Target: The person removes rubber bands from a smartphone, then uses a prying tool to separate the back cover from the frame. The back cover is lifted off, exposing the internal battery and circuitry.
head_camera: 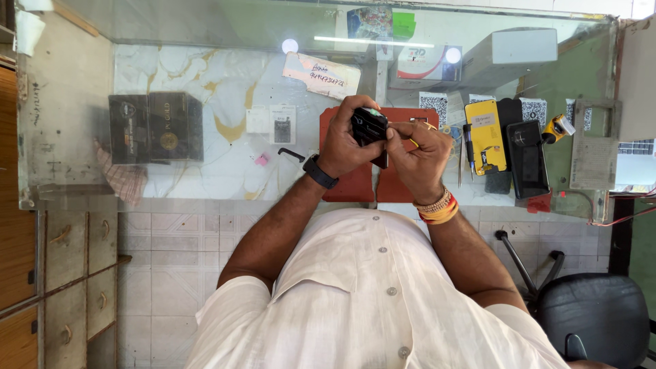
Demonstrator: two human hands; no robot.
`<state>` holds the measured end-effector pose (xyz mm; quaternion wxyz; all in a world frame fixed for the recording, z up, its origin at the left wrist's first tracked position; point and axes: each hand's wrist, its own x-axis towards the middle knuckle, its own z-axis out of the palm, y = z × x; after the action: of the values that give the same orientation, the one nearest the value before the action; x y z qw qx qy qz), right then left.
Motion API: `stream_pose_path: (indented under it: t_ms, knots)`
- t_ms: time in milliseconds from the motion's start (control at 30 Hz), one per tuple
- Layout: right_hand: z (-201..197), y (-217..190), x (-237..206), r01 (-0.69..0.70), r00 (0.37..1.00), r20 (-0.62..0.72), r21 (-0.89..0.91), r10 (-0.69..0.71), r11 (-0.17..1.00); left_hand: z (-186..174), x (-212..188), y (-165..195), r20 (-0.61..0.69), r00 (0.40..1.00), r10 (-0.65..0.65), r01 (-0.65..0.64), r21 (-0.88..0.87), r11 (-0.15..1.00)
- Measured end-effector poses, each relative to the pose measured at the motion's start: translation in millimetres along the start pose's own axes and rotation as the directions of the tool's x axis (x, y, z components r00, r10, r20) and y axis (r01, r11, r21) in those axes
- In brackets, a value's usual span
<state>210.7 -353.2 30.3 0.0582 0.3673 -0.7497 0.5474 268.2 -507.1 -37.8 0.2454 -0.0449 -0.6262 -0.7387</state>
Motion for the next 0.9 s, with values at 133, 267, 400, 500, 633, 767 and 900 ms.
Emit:
stream_pose_path:
  t_ms: [133,267,400,500,633,767,900]
  knots:
    - [-3,0,2,-0.102,0.993,0.057,0.055,0.099,0.993,1,0,-4,-0.006,1.0,-0.026,0.026,-0.097,0.995]
    - [-2,6,3,-0.261,0.965,0.09,0.203,0.248,0.944,5,0,-8,-0.03,0.994,-0.104,0.095,-0.21,0.973]
    - [-1,14,2,-0.397,0.917,0.152,0.248,0.369,0.884,9,-1,-12,-0.062,0.984,-0.17,0.14,-0.329,0.934]
    - [0,18,1,-0.411,0.91,0.167,0.248,0.379,0.877,9,-2,-13,-0.084,0.981,-0.175,0.142,-0.305,0.942]
    - [2,16,0,-0.354,0.935,0.103,0.191,0.34,0.915,9,-3,-11,-0.066,0.987,-0.149,0.13,-0.229,0.965]
    - [0,11,0,-0.29,0.957,0.051,0.087,0.286,0.953,9,-4,-6,-0.036,0.993,-0.114,0.108,-0.146,0.983]
    - [-2,9,2,-0.247,0.969,0.053,0.082,0.243,0.966,10,-3,-4,-0.05,0.994,-0.097,0.092,-0.095,0.991]
